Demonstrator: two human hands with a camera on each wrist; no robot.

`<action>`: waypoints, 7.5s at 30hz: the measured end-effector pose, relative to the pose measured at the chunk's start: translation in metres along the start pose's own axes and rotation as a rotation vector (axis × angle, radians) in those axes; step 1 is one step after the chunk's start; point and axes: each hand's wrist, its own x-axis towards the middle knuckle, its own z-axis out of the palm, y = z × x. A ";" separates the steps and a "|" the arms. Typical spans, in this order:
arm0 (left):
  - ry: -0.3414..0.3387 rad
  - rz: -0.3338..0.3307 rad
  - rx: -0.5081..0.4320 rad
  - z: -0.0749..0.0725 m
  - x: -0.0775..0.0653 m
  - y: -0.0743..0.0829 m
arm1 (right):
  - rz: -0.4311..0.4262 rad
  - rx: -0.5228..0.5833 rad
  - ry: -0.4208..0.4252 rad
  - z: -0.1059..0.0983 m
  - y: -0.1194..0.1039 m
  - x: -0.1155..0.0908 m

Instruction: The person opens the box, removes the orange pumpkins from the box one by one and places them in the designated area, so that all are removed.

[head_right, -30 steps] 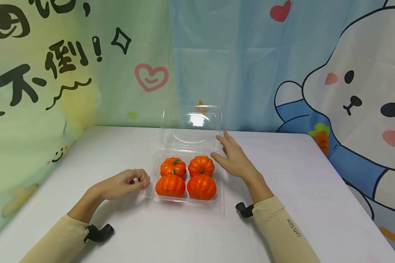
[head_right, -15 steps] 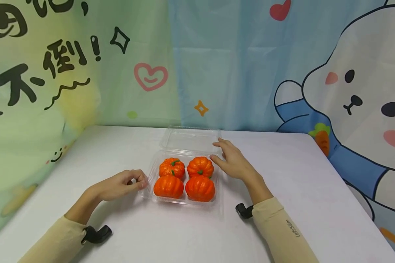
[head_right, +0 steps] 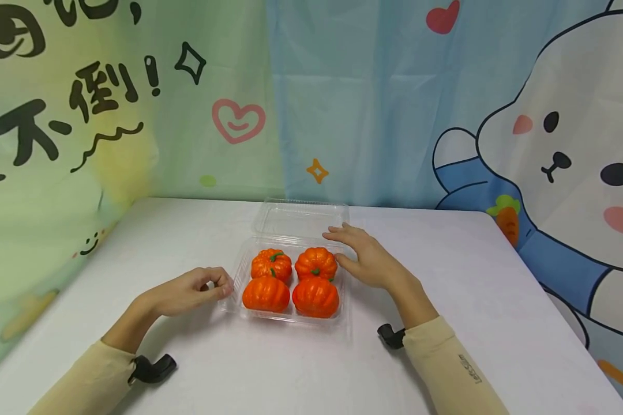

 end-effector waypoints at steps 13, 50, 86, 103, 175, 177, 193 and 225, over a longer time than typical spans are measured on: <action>-0.002 0.002 -0.004 0.000 0.000 0.002 | -0.108 0.003 -0.033 0.002 -0.004 -0.001; -0.008 0.015 -0.019 0.003 -0.001 0.000 | -0.022 0.034 -0.180 0.001 -0.018 0.004; -0.011 -0.010 -0.026 0.000 -0.001 0.000 | -0.109 0.222 0.095 -0.006 -0.011 -0.006; -0.010 -0.001 -0.017 0.000 0.001 -0.001 | -0.112 0.202 0.207 -0.008 0.001 -0.008; -0.066 0.035 0.002 -0.010 0.002 0.005 | 0.203 -0.024 0.417 -0.076 0.078 -0.088; -0.066 0.035 0.002 -0.010 0.002 0.005 | 0.209 -0.030 0.417 -0.077 0.081 -0.090; -0.066 0.028 0.000 -0.010 0.002 0.005 | 0.225 -0.065 0.402 -0.080 0.104 -0.102; -0.066 0.025 -0.017 -0.012 0.000 0.003 | 0.533 -0.143 0.266 -0.089 0.125 -0.107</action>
